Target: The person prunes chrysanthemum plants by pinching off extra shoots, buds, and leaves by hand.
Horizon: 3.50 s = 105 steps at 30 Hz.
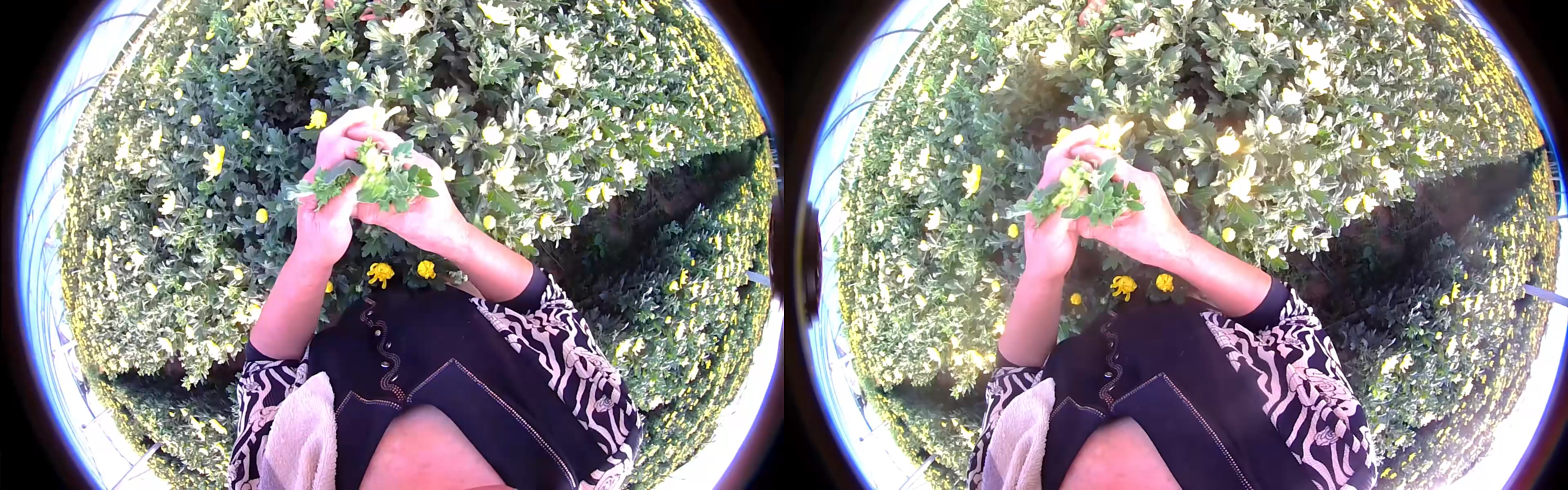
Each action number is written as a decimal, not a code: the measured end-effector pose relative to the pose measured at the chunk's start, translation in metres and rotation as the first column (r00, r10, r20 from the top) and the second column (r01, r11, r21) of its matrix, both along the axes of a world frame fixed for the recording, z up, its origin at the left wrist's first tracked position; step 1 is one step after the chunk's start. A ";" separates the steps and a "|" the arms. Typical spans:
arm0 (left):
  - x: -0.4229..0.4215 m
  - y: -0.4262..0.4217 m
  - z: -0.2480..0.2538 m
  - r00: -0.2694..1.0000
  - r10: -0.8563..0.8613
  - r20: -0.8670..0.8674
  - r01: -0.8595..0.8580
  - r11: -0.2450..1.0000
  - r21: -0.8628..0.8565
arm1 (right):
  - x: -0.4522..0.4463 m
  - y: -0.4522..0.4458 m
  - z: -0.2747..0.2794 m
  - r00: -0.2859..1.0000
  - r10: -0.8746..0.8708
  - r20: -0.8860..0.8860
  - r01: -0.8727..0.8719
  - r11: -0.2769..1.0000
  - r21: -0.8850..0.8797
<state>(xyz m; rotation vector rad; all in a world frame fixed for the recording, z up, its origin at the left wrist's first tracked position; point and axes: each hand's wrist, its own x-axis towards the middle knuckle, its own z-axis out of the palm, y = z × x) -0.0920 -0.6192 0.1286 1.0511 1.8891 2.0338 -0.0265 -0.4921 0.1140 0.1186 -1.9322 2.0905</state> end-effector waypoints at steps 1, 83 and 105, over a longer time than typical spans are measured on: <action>0.012 0.000 -0.003 0.965 -0.067 0.255 0.057 0.997 0.049 | 0.014 0.008 0.004 0.996 0.040 0.077 -0.045 0.997 0.059; 0.094 0.070 -0.096 0.821 -0.523 0.230 0.534 0.560 -0.634 | 0.043 0.121 -0.241 0.587 0.008 0.810 -0.475 0.813 0.336; 0.084 0.120 -0.041 0.828 -0.547 -0.122 0.344 0.667 -0.661 | 0.283 0.212 -0.145 0.682 -0.462 0.567 -0.169 0.655 0.737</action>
